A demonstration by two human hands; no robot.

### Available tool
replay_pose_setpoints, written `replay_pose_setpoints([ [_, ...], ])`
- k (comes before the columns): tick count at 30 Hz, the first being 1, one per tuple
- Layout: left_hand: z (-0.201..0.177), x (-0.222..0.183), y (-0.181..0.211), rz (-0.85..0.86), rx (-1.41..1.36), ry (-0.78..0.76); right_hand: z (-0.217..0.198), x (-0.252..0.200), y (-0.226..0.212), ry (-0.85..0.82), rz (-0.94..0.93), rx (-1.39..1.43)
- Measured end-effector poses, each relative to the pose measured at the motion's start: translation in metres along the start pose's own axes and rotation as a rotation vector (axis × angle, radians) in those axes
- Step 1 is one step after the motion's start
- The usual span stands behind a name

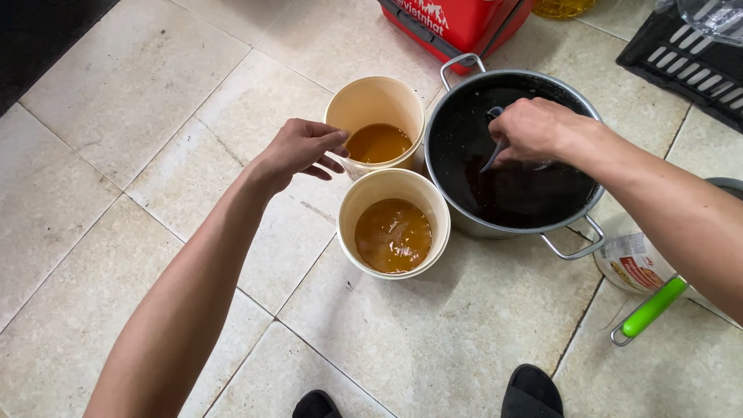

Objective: Straining a dark herbal brew from one container to another using a sieve and a plastic cup.

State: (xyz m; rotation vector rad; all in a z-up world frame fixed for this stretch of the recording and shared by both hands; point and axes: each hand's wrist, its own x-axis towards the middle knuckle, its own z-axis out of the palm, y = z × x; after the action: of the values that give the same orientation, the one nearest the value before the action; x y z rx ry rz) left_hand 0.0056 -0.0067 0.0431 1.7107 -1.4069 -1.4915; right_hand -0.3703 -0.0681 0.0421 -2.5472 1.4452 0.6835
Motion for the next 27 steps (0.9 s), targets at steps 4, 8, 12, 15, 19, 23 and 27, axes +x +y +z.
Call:
replay_pose_setpoints([
  [4, 0.0, 0.002, -0.004, 0.009, 0.026, 0.018, 0.021, 0.001, 0.026, 0.083, -0.049, 0.101],
  [8, 0.0, 0.007, -0.01, 0.01, 0.029, 0.028, 0.04, -0.012, 0.047, 0.195, -0.056, 0.239],
  [12, 0.0, 0.008, -0.01, 0.005, 0.027, 0.023, 0.054, -0.035, 0.055, 0.222, 0.017, 0.301],
  [15, 0.001, 0.009, -0.01, -0.004, 0.024, 0.017, 0.062, -0.054, 0.058, 0.317, 0.074, 0.371],
  [19, 0.001, 0.013, -0.012, -0.014, 0.031, 0.012, 0.075, -0.066, 0.063, 0.426, 0.06, 0.597],
  [23, -0.001, 0.011, -0.009, -0.025, 0.033, 0.024, 0.078, -0.072, 0.062, 0.516, -0.01, 0.783],
  [27, -0.004, 0.012, -0.011, -0.039, 0.033, 0.035, 0.065, -0.081, 0.053, 0.525, -0.049, 0.832],
])
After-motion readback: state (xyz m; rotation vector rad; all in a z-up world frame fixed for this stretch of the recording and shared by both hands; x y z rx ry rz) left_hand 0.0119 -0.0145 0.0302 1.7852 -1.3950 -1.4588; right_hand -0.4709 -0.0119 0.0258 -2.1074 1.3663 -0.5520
